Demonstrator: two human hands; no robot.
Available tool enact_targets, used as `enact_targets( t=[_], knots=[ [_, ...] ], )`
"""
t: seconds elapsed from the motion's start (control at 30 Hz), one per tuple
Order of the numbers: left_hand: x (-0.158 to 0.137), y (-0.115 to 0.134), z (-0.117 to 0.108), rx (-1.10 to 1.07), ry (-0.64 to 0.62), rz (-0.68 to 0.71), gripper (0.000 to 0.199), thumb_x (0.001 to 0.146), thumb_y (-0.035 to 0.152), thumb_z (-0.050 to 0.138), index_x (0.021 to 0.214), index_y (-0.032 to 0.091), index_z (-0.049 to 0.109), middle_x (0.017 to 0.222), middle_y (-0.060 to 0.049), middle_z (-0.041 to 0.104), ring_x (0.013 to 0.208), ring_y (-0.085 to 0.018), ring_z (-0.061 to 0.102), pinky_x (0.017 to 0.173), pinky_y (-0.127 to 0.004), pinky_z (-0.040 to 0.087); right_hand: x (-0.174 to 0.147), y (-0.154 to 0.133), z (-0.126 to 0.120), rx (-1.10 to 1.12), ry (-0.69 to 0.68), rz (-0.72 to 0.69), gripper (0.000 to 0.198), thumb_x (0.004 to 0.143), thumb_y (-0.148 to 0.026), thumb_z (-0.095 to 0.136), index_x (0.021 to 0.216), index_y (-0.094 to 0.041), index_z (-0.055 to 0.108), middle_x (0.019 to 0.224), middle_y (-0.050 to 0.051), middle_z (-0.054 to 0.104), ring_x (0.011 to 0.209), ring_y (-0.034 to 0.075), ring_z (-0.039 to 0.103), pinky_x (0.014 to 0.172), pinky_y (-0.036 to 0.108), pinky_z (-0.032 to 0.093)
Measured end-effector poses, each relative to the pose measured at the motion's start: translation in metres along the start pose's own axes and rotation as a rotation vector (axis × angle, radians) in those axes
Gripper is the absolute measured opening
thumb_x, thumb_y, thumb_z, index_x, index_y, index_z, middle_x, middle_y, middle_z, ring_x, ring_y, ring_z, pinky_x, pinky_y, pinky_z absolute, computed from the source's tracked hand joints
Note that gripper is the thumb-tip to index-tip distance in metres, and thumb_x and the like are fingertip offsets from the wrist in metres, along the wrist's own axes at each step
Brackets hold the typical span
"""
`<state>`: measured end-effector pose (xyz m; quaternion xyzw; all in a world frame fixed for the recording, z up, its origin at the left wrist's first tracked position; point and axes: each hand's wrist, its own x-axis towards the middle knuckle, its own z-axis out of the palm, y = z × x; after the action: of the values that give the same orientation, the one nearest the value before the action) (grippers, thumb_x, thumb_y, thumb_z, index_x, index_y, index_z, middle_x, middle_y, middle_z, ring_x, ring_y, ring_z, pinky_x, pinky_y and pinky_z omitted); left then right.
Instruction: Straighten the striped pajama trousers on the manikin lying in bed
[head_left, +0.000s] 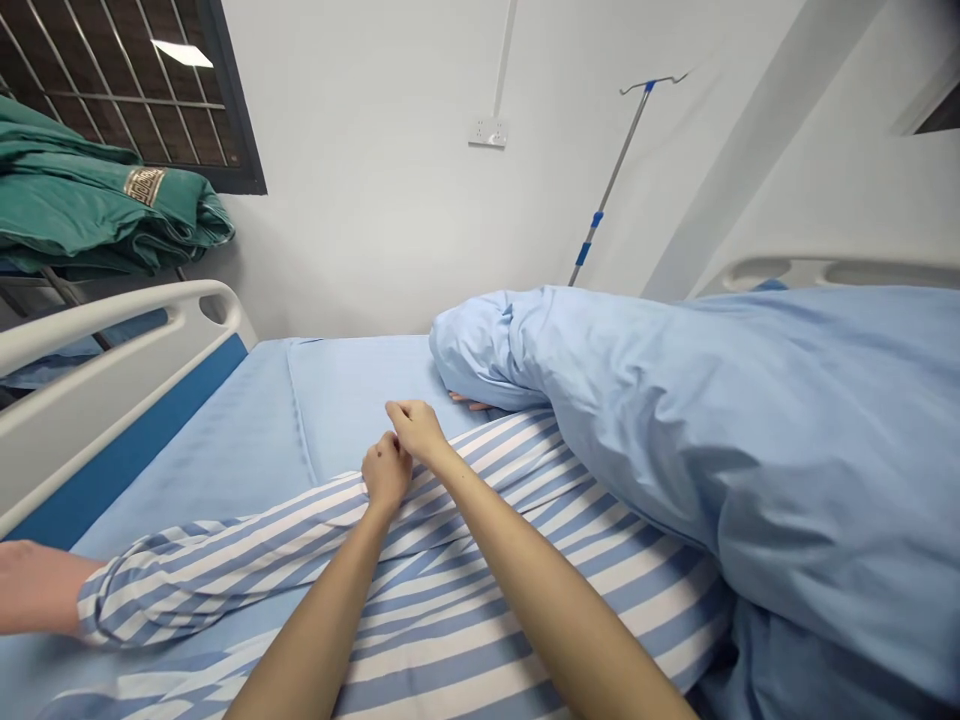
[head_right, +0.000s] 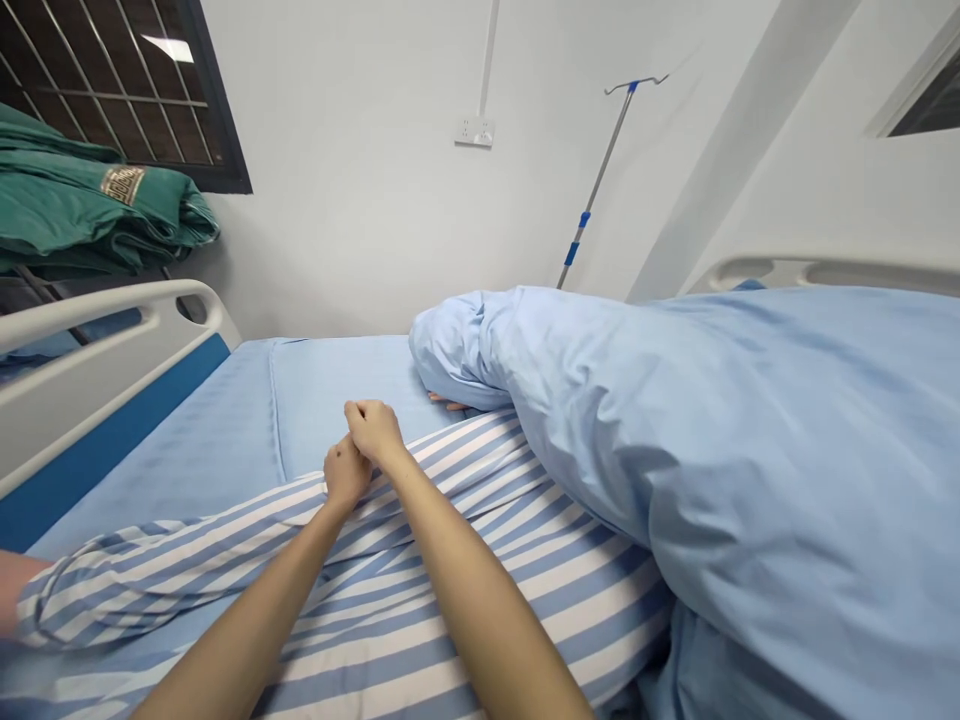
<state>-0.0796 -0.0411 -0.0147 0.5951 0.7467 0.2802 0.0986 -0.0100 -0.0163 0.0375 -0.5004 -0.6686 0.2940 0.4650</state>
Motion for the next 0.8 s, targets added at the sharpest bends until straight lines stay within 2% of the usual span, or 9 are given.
enact_targets(
  t=[0.07,0.17,0.3,0.5,0.63,0.73,0.8],
  knots=[
    [-0.001,0.001,0.001,0.052,-0.006,0.002,0.033,0.084,0.038,0.032,0.084,0.021,0.059,0.081,-0.010,0.066,0.078,-0.023,0.058,0.061,-0.029,0.031,-0.005,0.005,-0.007,-0.093,-0.028,-0.074,0.041,0.080,-0.039,0.039,0.045,-0.019,0.036,0.043,-0.005,0.033,0.047,0.008,0.031,0.049,0.024,0.021],
    [0.000,0.004,0.002,0.089,0.000,-0.011,0.034,0.084,0.039,0.030,0.082,0.022,0.060,0.082,-0.009,0.066,0.078,-0.022,0.059,0.062,-0.029,0.032,-0.015,0.025,-0.012,-0.115,-0.016,-0.051,0.039,0.081,-0.036,0.038,0.047,-0.018,0.038,0.045,-0.005,0.037,0.048,0.008,0.033,0.049,0.023,0.023],
    [-0.001,0.007,0.004,0.116,0.030,-0.009,0.036,0.084,0.041,0.029,0.075,0.022,0.058,0.079,-0.008,0.066,0.075,-0.021,0.058,0.060,-0.028,0.031,-0.021,0.049,-0.011,-0.022,-0.015,-0.044,0.039,0.081,-0.038,0.039,0.047,-0.018,0.036,0.045,-0.005,0.034,0.048,0.008,0.032,0.049,0.022,0.023],
    [-0.001,0.010,0.002,0.056,0.029,0.015,0.033,0.081,0.040,0.033,0.061,0.022,0.052,0.069,-0.005,0.063,0.064,-0.017,0.052,0.054,-0.026,0.027,-0.018,0.048,-0.013,0.153,0.051,-0.026,0.040,0.080,-0.039,0.040,0.046,-0.018,0.033,0.045,-0.006,0.030,0.048,0.008,0.030,0.048,0.022,0.022],
    [0.013,0.017,-0.005,-0.095,-0.030,0.007,0.034,0.077,0.038,0.037,0.050,0.019,0.045,0.053,-0.001,0.052,0.053,-0.012,0.043,0.050,-0.024,0.025,-0.015,0.046,-0.015,0.219,0.070,-0.007,0.040,0.080,-0.040,0.039,0.047,-0.019,0.034,0.045,-0.006,0.030,0.048,0.008,0.030,0.048,0.022,0.022],
    [0.019,0.025,-0.001,-0.339,0.038,0.020,0.031,0.076,0.036,0.037,0.050,0.019,0.041,0.048,0.003,0.042,0.050,-0.010,0.038,0.049,-0.023,0.026,-0.013,0.048,-0.018,0.289,0.071,0.014,0.041,0.081,-0.043,0.036,0.048,-0.019,0.036,0.046,-0.006,0.031,0.048,0.008,0.031,0.048,0.022,0.024],
    [0.017,0.029,0.007,-0.418,0.081,0.005,0.030,0.076,0.034,0.035,0.051,0.020,0.039,0.048,0.004,0.040,0.050,-0.009,0.037,0.050,-0.023,0.026,-0.012,0.049,-0.019,0.330,0.076,0.030,0.041,0.081,-0.044,0.036,0.049,-0.019,0.036,0.047,-0.006,0.031,0.049,0.008,0.031,0.048,0.022,0.025]
  ],
)
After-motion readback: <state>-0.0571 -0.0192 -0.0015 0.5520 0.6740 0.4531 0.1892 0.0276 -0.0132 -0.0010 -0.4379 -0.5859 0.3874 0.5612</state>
